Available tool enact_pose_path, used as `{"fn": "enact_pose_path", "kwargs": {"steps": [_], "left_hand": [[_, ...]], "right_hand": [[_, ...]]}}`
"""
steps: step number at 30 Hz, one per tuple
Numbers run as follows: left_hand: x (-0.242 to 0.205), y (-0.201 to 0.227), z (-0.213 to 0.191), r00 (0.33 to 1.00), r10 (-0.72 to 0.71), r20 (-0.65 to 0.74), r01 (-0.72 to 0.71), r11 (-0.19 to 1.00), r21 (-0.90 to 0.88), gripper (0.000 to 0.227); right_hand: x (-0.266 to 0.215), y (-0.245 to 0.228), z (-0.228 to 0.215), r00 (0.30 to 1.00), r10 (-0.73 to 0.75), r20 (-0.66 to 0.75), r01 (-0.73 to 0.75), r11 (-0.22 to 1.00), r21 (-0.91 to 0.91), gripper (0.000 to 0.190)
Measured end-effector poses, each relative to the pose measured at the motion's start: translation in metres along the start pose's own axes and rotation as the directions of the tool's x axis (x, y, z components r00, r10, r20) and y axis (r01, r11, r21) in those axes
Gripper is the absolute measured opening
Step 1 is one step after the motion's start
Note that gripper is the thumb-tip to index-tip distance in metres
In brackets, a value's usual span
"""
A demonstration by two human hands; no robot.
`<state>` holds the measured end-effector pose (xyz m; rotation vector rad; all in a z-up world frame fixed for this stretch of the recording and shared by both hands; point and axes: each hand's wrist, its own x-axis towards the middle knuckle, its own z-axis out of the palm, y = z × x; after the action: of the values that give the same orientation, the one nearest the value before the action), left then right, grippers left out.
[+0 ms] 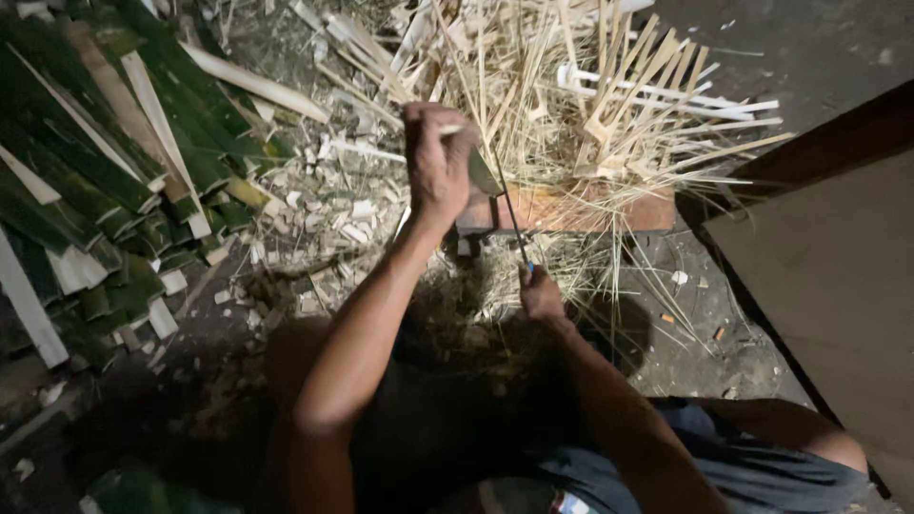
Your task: The person splits bamboo stalks into thin strips using a machete. They repeatedly position the bamboo on a wooden block and strike it to produce narrow strips, then later hollows out a bamboo segment by scraping the interior.
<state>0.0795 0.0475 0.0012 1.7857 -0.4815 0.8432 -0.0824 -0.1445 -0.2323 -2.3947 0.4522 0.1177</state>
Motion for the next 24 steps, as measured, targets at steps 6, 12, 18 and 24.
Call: {"fn": "enact_pose_path", "kwargs": {"steps": [6,12,18,24], "left_hand": [[0.002,-0.004,0.011,0.99,0.034,0.139,-0.021,0.996,-0.092,0.029],[-0.003,-0.018,0.015,0.991,0.01,0.132,0.001,0.997,-0.081,0.03],[-0.008,-0.03,0.02,0.963,-0.248,0.101,0.266,0.836,-0.48,0.054],[-0.036,-0.028,0.014,0.538,-0.717,0.444,0.772,0.631,0.083,0.067]], "right_hand": [[-0.038,-0.035,-0.07,0.988,-0.15,0.041,0.126,0.926,0.356,0.039],[-0.053,-0.053,-0.049,0.996,-0.039,0.081,-0.003,0.886,0.464,0.03],[0.009,0.041,0.031,0.974,-0.216,-0.063,0.223,0.963,0.149,0.039],[0.007,0.095,0.024,0.955,0.143,0.261,-0.199,0.959,0.202,0.056]]}}
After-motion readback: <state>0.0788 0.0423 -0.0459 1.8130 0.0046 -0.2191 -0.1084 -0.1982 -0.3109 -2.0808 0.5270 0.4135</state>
